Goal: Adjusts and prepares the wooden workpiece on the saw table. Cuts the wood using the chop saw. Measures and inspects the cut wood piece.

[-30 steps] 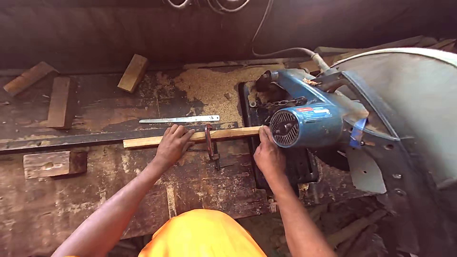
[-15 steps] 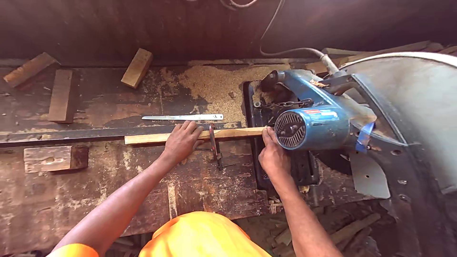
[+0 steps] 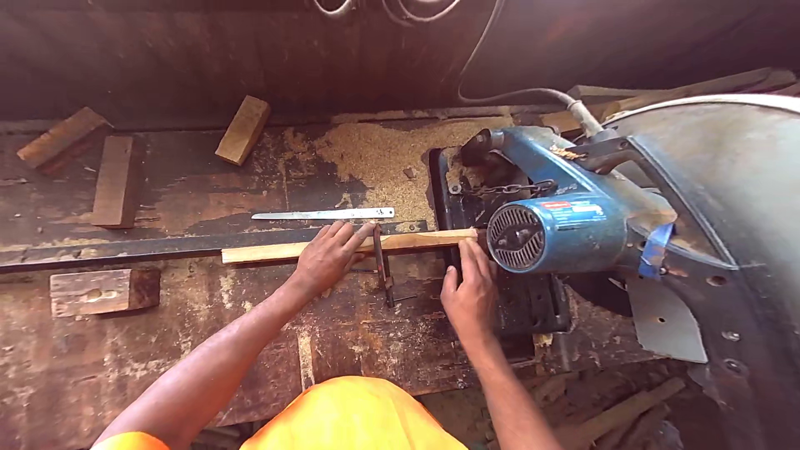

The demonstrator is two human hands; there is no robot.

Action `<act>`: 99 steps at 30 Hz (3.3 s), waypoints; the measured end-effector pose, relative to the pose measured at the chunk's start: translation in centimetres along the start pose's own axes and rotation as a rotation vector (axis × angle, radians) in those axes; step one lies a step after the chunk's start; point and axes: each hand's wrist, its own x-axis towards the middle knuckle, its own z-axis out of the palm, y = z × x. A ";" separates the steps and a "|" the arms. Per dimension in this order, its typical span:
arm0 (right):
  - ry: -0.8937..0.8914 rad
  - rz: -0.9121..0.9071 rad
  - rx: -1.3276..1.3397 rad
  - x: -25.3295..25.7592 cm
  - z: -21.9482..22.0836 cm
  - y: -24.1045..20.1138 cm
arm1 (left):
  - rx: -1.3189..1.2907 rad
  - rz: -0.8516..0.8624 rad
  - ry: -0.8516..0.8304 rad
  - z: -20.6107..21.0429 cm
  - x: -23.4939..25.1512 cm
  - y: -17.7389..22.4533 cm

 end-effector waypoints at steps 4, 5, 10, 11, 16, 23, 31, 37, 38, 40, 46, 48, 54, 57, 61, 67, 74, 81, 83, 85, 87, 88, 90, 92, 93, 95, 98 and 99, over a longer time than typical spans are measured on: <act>-0.077 -0.112 0.220 -4.7 2.3 -3.5 | -0.010 0.022 0.039 0.3 -0.1 -0.1; -0.112 -0.130 0.261 -5.7 3.1 -4.4 | -0.011 0.027 0.046 0.3 -0.2 -0.1; -0.082 -0.150 0.277 -6.3 6.1 -6.6 | -0.016 0.013 0.038 0.1 0.0 0.0; -0.071 -0.155 0.286 -5.7 6.3 -6.7 | -0.017 0.016 0.036 0.2 0.0 0.0; -0.033 -0.157 0.470 -4.8 6.0 -6.4 | -0.025 0.023 0.016 0.0 0.2 0.0; 0.000 -0.214 0.280 -5.0 5.3 -7.8 | 0.000 0.048 -0.006 0.1 0.1 -0.2; -0.019 -0.183 0.191 -5.1 5.0 -8.4 | -0.031 0.057 0.029 0.6 -0.2 -0.4; -0.029 -0.148 0.189 -4.8 4.5 -8.9 | -0.038 -0.008 -0.066 0.3 0.1 -0.3; -0.030 -0.146 0.190 -4.7 4.5 -8.9 | -0.038 -0.008 -0.077 0.2 0.2 -0.2; -0.021 -0.149 0.198 -4.6 4.7 -8.6 | -0.027 -0.005 -0.095 0.0 0.5 -0.1; -0.025 -0.138 0.213 -4.8 4.7 -8.1 | -0.039 -0.021 -0.128 -0.2 1.2 -0.1; -0.028 -0.132 0.212 -4.9 4.8 -8.2 | -0.040 -0.031 -0.136 -0.3 1.2 -0.1; -0.030 -0.136 0.231 -4.9 4.9 -8.1 | -0.040 -0.032 -0.143 -0.2 1.3 -0.1; -0.037 -0.144 0.262 -4.9 4.9 -7.6 | -0.041 -0.019 -0.124 -0.1 1.2 -0.1; -0.055 -0.134 0.340 -5.3 4.8 -7.1 | -0.073 -0.010 -0.120 -0.2 1.3 0.0; -0.070 -0.013 0.235 -7.3 4.6 -5.4 | -0.093 -0.004 -0.109 0.0 1.4 0.1; -0.109 0.033 0.155 -8.5 4.7 -3.5 | -0.090 -0.010 -0.114 -0.1 1.5 0.3; -0.127 0.087 0.163 -7.8 4.6 -4.0 | -0.142 -0.039 -0.138 -0.3 1.6 0.1; -0.114 0.121 0.142 -7.8 4.4 -4.0 | -0.156 -0.042 -0.145 -0.5 1.7 0.1; -0.121 0.188 0.123 -7.9 4.0 -4.0 | -0.157 -0.039 -0.146 -0.5 1.8 0.1; -0.128 0.239 0.131 -8.1 3.7 -3.8 | -0.150 -0.041 -0.153 -0.5 1.8 0.0; -0.132 0.251 0.145 -8.1 3.6 -3.8 | -0.145 -0.043 -0.155 -0.5 1.8 0.1; -0.154 0.269 0.206 -8.0 3.4 -3.9 | -0.145 -0.050 -0.163 -0.6 2.0 0.2; -0.179 0.304 0.324 -7.7 3.2 -4.1 | -0.152 -0.051 -0.165 -0.6 2.1 0.2; -0.187 0.332 0.396 -7.6 3.1 -4.1 | -0.159 -0.052 -0.163 -0.7 2.1 0.2; -0.169 0.365 0.539 -7.5 3.1 -4.0 | -0.173 -0.046 -0.158 -0.7 2.1 0.1; -0.096 0.308 0.582 -7.7 3.2 -3.8 | -0.184 -0.045 -0.173 -0.8 2.3 0.1; -0.087 0.297 0.572 -7.8 3.2 -3.8 | -0.187 -0.048 -0.184 -0.9 2.4 0.1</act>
